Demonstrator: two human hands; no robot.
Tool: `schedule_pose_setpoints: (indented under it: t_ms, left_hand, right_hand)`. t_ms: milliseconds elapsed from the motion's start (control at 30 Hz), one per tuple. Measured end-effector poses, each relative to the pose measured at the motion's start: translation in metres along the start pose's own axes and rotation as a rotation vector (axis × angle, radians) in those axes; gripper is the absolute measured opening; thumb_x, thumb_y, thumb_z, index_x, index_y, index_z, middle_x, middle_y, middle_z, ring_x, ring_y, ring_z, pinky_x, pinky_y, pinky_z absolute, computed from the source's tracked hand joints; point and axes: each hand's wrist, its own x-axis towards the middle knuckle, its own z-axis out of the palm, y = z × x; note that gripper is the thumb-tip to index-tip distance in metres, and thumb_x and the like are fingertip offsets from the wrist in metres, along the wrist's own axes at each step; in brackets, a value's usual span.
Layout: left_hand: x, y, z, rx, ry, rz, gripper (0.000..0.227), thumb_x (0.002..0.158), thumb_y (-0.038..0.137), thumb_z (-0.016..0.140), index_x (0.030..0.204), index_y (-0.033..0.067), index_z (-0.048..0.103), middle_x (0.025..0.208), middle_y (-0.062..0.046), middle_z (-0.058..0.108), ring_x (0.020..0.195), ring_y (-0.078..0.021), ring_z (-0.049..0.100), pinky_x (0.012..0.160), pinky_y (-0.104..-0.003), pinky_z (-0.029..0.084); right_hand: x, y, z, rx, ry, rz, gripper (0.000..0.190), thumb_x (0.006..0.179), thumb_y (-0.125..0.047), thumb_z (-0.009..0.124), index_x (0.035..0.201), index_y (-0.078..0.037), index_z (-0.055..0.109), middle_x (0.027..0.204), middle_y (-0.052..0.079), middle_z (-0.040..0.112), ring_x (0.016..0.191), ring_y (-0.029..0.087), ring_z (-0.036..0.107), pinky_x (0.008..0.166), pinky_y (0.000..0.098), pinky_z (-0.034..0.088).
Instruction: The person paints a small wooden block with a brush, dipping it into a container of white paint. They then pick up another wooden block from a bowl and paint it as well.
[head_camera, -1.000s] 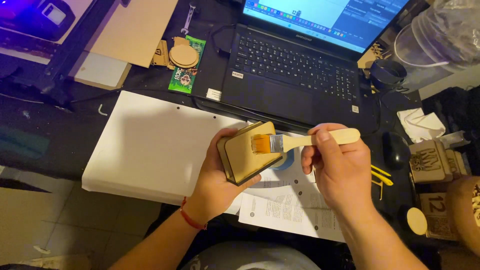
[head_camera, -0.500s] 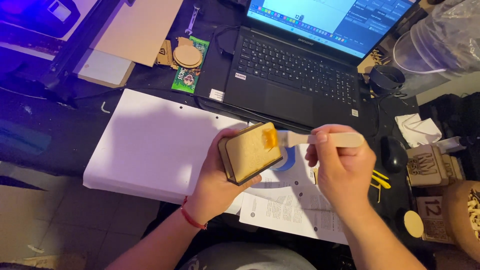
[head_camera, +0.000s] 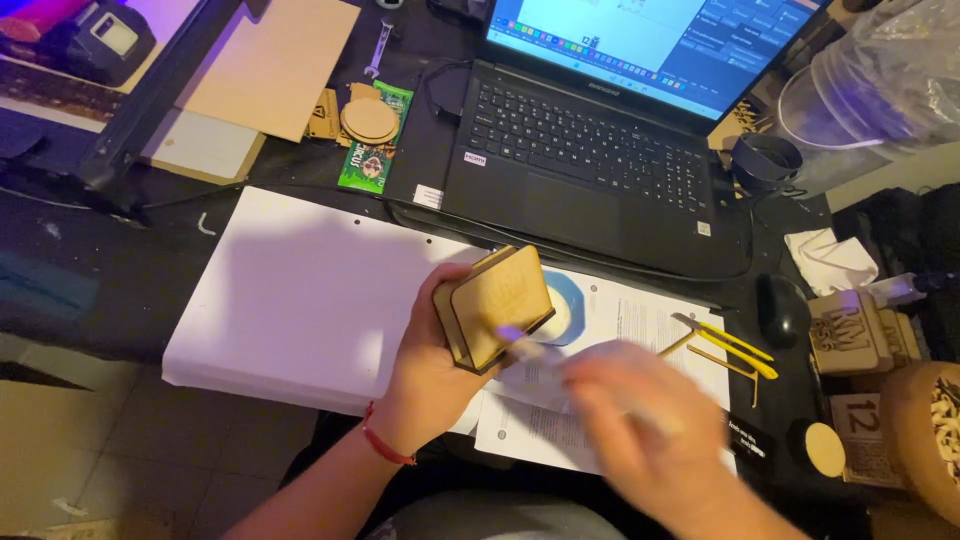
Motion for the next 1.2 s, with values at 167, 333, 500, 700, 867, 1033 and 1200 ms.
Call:
schedule_pose_setpoints:
  t_ms: [167,333,500,700,867,1033,1200]
  left_hand:
    - [-0.003,-0.004,-0.001,0.069,-0.010,0.041,0.088,0.060,-0.004,0.089,0.131,0.0152,0.041,0.121,-0.004,0.058,0.104,-0.0142,0.059,0.088,-0.024,0.052]
    - [-0.002,-0.012,0.002,-0.395,-0.066,0.009,0.088,0.061,-0.018,0.079,0.132,0.0140,0.039,0.130,-0.012,0.051,0.109,-0.0214,0.058,0.073,-0.032,0.060]
    - [-0.001,0.001,-0.005,0.076,-0.017,0.049,0.087,0.060,0.001,0.090,0.129,0.0164,0.041,0.125,-0.005,0.056,0.110,-0.0165,0.058,0.092,-0.025,0.051]
    - [0.000,0.002,-0.002,-0.113,-0.038,-0.001,0.083,0.063,-0.005,0.086,0.129,0.0164,0.041,0.126,-0.008,0.053,0.112,-0.0181,0.057,0.090,-0.027,0.054]
    - [0.000,0.000,0.001,-0.164,-0.037,-0.030,0.083,0.061,-0.009,0.086,0.127,0.0175,0.043,0.122,-0.005,0.056,0.104,-0.0148,0.058,0.081,-0.027,0.056]
    - [-0.001,0.003,-0.001,-0.185,-0.012,-0.086,0.088,0.056,-0.010,0.086,0.128,0.0175,0.043,0.128,-0.006,0.055,0.113,-0.0175,0.057,0.087,-0.028,0.056]
    - [0.001,-0.002,-0.001,-0.012,-0.056,0.053,0.090,0.057,-0.006,0.089,0.130,0.0140,0.040,0.127,-0.007,0.059,0.112,-0.0158,0.061,0.096,-0.026,0.050]
  right_hand:
    - [0.000,0.021,0.000,-0.141,0.087,0.035,0.016,0.095,-0.011,0.055,0.095,-0.001,0.068,0.086,0.009,0.070,0.074,0.022,0.066,0.070,0.0312,0.052]
    - [0.001,0.009,0.010,0.045,-0.001,0.218,0.023,0.095,-0.023,0.056,0.094,-0.008,0.072,0.079,0.001,0.074,0.074,0.015,0.072,0.067,0.0258,0.056]
    - [0.018,0.021,0.009,0.190,0.256,0.454,0.017,0.099,-0.009,0.053,0.092,-0.002,0.067,0.063,0.007,0.064,0.054,0.012,0.061,0.052,0.0237,0.051]
    - [0.002,0.030,0.000,-0.200,0.120,0.257,0.023,0.096,-0.015,0.055,0.084,-0.008,0.074,0.077,0.001,0.071,0.070,0.015,0.068,0.065,0.0294,0.051]
    - [0.013,0.010,0.008,-0.027,0.069,0.219,0.019,0.094,-0.018,0.058,0.089,-0.008,0.073,0.076,0.001,0.073,0.066,0.012,0.069,0.059,0.0256,0.053]
    - [0.019,0.027,-0.001,-0.087,0.167,0.309,0.015,0.097,-0.015,0.059,0.093,-0.008,0.072,0.074,0.001,0.069,0.066,0.011,0.065,0.065,0.0261,0.049]
    - [0.023,0.010,0.000,-0.093,-0.021,0.245,0.032,0.094,-0.023,0.053,0.071,-0.013,0.073,0.078,-0.004,0.074,0.073,0.012,0.072,0.065,0.0270,0.051]
